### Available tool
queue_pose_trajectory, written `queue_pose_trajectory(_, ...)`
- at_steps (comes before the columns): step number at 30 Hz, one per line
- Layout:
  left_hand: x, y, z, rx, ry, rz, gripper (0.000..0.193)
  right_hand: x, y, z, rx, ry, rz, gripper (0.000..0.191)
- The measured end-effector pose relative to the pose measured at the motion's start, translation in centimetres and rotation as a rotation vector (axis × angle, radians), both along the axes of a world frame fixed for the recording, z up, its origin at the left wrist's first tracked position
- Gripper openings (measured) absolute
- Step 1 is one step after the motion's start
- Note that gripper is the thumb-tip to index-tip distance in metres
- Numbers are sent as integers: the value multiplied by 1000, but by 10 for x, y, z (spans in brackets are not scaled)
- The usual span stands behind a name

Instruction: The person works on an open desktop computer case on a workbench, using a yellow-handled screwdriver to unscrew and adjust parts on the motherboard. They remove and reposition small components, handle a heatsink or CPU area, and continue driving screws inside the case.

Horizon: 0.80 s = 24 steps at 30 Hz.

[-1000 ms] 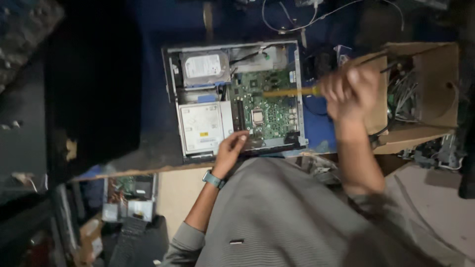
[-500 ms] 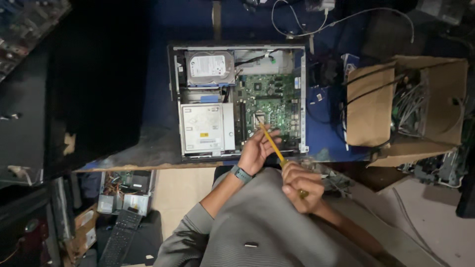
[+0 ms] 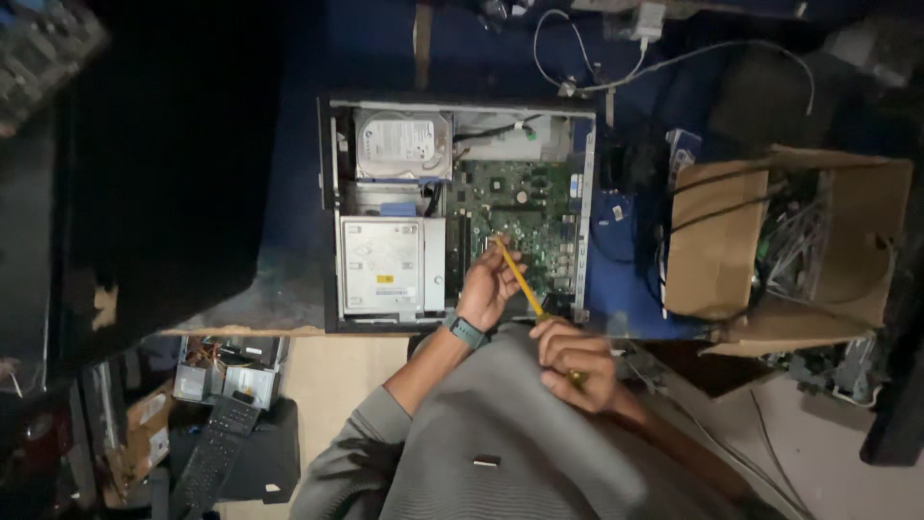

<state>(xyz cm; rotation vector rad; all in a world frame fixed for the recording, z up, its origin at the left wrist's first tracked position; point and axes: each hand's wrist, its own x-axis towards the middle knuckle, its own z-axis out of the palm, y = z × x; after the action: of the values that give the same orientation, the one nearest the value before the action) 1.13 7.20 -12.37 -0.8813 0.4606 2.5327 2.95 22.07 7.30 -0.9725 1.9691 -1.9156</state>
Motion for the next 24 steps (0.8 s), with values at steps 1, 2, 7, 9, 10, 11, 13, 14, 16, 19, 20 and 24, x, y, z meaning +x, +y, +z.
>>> queue_pose_trajectory(1, 0, -3, 0, 4, 0, 5, 31, -3, -2, -2, -14, 0, 12, 26)
queue_pose_trajectory(2, 1, -5, 0, 10, -7, 8, 31, -4, -3, -4, -7, 5, 20, 27)
queue_pose_trajectory(7, 5, -15, -3, -8, -45, -25, 31, 1, -8, -10, -1, -38, 8, 30)
queue_pose_trajectory(9, 3, -16, -5, 4, -43, -42, 31, 2, -8, -12, 1, -30, 8, 30)
queue_pose_trajectory(10, 2, -17, -5, -6, -55, -58, 30, 3, -9, -13, 3, -29, 8, 30)
queue_pose_trajectory(11, 0, -18, -6, -17, -65, -74, 30, 3, -10, -13, 3, -22, 9, 30)
queue_pose_trajectory(13, -1, -18, -6, -28, -48, -84, 32, 4, -11, -12, 7, -11, 9, 31)
queue_pose_trajectory(14, -1, -19, -6, -34, -39, -88, 34, 5, -11, -12, 8, -9, 4, 30)
queue_pose_trajectory(16, 1, -18, -6, -22, -24, -89, 34, 5, -12, -9, 9, -4, -5, 29)
queue_pose_trajectory(19, 3, -17, -5, -9, -48, -107, 36, 6, -11, -6, 57, 9, 13, 30)
queue_pose_trajectory(20, 4, -17, -4, -6, -64, -116, 37, 6, -10, -5, 49, 4, 13, 30)
queue_pose_trajectory(24, 5, -18, 3, -9, -48, -108, 38, 10, -7, -6, 44, -12, -6, 31)
